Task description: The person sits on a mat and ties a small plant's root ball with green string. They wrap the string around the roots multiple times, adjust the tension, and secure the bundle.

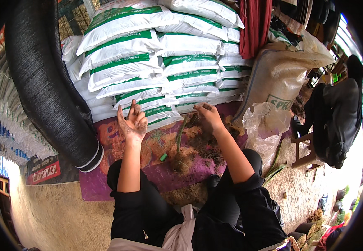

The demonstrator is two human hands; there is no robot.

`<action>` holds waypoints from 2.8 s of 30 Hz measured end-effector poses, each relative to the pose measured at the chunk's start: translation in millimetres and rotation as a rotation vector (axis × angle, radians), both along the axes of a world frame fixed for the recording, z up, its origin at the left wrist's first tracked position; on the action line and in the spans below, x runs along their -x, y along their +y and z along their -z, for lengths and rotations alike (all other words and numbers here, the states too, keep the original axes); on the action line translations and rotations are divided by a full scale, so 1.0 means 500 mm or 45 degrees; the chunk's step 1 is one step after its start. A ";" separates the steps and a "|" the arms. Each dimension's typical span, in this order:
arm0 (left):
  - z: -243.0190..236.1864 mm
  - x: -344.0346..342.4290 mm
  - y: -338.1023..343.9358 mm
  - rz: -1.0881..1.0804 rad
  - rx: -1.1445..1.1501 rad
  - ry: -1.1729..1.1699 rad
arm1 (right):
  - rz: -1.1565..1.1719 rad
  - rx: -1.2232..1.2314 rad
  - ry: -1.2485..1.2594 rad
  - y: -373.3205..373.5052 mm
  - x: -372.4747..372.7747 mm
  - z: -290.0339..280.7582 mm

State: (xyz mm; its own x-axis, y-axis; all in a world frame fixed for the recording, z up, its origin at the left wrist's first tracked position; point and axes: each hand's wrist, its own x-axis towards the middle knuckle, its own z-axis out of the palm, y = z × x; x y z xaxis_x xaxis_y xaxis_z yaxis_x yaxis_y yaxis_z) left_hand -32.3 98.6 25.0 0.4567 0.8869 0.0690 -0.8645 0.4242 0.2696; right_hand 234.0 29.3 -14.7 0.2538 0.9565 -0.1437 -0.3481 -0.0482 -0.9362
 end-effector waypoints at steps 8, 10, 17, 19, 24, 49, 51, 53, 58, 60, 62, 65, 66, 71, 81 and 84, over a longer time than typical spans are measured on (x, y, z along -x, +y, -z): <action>-0.013 0.015 0.018 -0.275 0.059 0.131 | 0.129 -0.039 0.440 0.002 -0.020 -0.026; -0.013 0.023 0.023 -0.321 0.081 0.134 | 0.212 -0.077 0.470 0.004 -0.035 -0.018; -0.029 0.052 0.024 -0.507 0.097 0.235 | 0.613 -0.164 0.582 0.007 -0.088 -0.004; -0.040 0.051 0.021 -0.468 -0.010 0.389 | 0.908 -0.038 0.480 0.008 -0.092 -0.024; -0.043 0.000 -0.026 0.307 -0.453 0.493 | 0.460 -0.196 -0.218 -0.006 -0.073 -0.040; 0.003 0.084 0.044 -0.858 -0.264 1.319 | 0.508 -0.266 -0.515 -0.027 -0.147 -0.083; 0.008 0.105 0.045 -0.805 -0.116 1.204 | 0.522 -0.237 -0.465 -0.035 -0.146 -0.091; 0.011 0.118 0.049 -0.779 -0.034 1.025 | 0.550 -0.226 -0.452 -0.043 -0.153 -0.092; 0.011 0.142 0.054 -0.800 0.000 0.967 | 0.677 -0.292 -0.533 -0.062 -0.180 -0.092; 0.028 0.133 0.062 -0.806 -0.243 1.270 | 0.772 -0.395 -0.678 -0.069 -0.200 -0.083; 0.065 0.140 0.087 -0.987 -0.615 1.601 | 0.839 -0.418 -0.822 -0.075 -0.218 -0.084; 0.105 0.143 0.101 -0.895 -0.958 1.783 | 0.943 -0.386 -1.069 -0.105 -0.265 -0.087; 0.109 0.146 0.098 -0.845 -1.008 1.908 | 0.970 -0.341 -1.170 -0.122 -0.287 -0.096; 0.133 0.211 0.084 -0.734 -1.216 2.332 | 0.929 -0.009 -1.787 -0.185 -0.348 -0.150; 0.190 0.273 0.083 -0.409 -1.113 2.723 | 0.837 0.501 -2.482 -0.282 -0.474 -0.225; 0.178 0.265 0.075 -0.448 -1.184 2.699 | 0.770 0.583 -2.680 -0.293 -0.498 -0.232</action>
State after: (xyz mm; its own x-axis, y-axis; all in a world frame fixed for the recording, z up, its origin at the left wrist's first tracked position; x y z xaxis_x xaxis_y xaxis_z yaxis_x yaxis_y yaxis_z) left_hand -164.8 136.2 -63.8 0.3014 0.9397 0.1615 0.7864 -0.3407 0.5152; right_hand 483.0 -117.3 101.4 0.4551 0.7213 0.5221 0.7745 -0.6099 0.1675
